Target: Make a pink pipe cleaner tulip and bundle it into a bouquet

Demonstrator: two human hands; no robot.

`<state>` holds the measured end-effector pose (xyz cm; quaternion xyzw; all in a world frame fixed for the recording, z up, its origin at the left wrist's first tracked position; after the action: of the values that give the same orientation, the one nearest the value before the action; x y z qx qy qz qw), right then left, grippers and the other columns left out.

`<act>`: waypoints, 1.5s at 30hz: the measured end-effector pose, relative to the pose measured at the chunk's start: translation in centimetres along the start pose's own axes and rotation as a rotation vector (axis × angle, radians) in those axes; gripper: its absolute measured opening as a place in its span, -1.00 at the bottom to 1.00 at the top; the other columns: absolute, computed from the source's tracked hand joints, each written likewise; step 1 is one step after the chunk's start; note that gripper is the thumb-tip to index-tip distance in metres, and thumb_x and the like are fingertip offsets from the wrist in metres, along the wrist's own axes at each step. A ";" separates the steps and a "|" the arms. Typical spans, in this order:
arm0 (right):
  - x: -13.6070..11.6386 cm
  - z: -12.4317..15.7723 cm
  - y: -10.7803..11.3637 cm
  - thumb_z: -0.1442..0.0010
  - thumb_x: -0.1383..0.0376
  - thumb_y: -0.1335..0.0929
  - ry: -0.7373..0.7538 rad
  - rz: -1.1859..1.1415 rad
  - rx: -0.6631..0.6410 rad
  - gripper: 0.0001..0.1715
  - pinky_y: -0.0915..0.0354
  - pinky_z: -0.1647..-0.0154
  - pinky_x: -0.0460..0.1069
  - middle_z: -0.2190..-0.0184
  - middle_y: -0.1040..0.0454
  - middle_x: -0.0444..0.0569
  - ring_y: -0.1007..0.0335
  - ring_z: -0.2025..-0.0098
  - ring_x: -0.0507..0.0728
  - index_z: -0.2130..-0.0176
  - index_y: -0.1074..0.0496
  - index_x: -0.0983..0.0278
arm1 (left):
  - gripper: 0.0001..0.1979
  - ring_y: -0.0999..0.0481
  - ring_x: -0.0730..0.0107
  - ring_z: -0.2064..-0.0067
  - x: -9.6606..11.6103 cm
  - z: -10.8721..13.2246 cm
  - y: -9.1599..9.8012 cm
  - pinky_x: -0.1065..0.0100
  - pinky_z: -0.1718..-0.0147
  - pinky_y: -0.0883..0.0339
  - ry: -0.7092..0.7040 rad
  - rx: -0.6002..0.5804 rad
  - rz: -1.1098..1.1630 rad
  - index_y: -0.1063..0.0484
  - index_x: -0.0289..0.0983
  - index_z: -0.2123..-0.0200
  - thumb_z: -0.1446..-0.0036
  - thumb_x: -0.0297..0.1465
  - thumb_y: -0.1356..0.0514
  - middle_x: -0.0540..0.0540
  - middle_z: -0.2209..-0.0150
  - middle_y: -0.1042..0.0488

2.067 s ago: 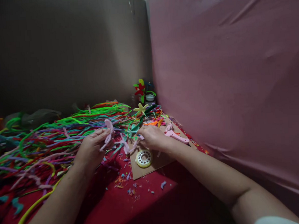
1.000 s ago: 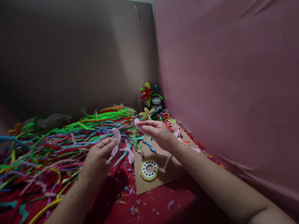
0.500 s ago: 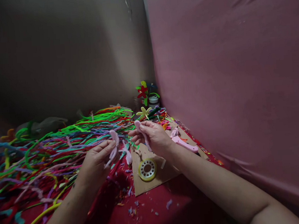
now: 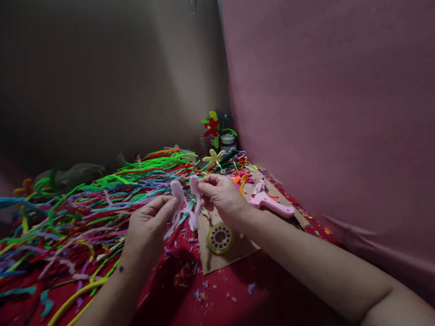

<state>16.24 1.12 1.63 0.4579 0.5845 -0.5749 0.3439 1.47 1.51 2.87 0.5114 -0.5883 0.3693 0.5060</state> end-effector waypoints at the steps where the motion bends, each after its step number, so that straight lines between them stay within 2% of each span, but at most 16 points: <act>1: 0.1 0.1 -0.1 0.07 0.23 -0.40 0.015 0.017 -0.013 -0.78 -0.06 0.71 -0.16 0.68 -0.34 -0.21 -0.17 0.71 -0.09 0.48 -0.32 0.30 | -0.79 -0.10 0.53 0.57 0.2 0.1 0.0 0.47 0.58 0.00 -0.008 0.013 -0.024 -0.39 -0.27 0.60 0.08 -0.27 -0.23 0.08 0.64 -0.20; 4: 0.3 0.3 -0.4 0.03 0.21 -0.39 0.047 0.045 -0.040 -0.79 -0.06 0.75 -0.17 0.72 -0.32 -0.22 -0.15 0.75 -0.08 0.46 -0.30 0.29 | -0.80 -0.11 0.54 0.58 0.3 0.1 -0.1 0.47 0.59 0.01 0.002 0.020 -0.078 -0.39 -0.29 0.60 0.09 -0.29 -0.23 0.07 0.65 -0.21; 10: -0.1 0.9 -0.7 -0.03 0.17 -0.37 0.132 0.159 -0.005 -0.75 -0.02 0.80 -0.18 0.74 -0.28 -0.26 -0.12 0.77 -0.09 0.47 -0.27 0.27 | -0.81 -0.09 0.56 0.59 0.0 -0.1 -0.1 0.49 0.61 0.02 -0.017 0.024 -0.141 -0.35 -0.29 0.62 0.08 -0.31 -0.21 0.08 0.65 -0.18; 18: -0.5 1.2 -0.8 -0.06 0.24 -0.34 0.216 0.263 -0.007 -0.81 -0.07 0.75 -0.20 0.72 -0.26 -0.28 -0.14 0.75 -0.12 0.47 -0.27 0.28 | -0.81 -0.08 0.56 0.59 -0.4 -0.3 -0.1 0.49 0.62 0.01 -0.011 0.008 -0.140 -0.36 -0.29 0.60 0.08 -0.31 -0.20 0.08 0.66 -0.19; 45: 0.1 1.4 -0.7 -0.07 0.27 -0.32 0.177 0.267 -0.007 -0.85 -0.09 0.82 -0.20 0.74 -0.25 -0.29 -0.15 0.78 -0.09 0.44 -0.24 0.26 | -0.78 -0.07 0.60 0.59 -0.4 -0.1 -0.6 0.50 0.62 0.02 -0.086 -0.026 -0.257 -0.28 -0.31 0.61 -0.01 -0.34 -0.16 0.10 0.65 -0.15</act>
<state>15.39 -0.24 1.62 0.5792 0.5486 -0.4793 0.3658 2.10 1.53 2.42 0.5914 -0.5439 0.2716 0.5298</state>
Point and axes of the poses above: each hand's wrist, its own z-axis away from the middle knuckle, its own y-axis out of the back of the hand, x = y × z, the point moved 5 cm from there along -z, towards the middle knuckle
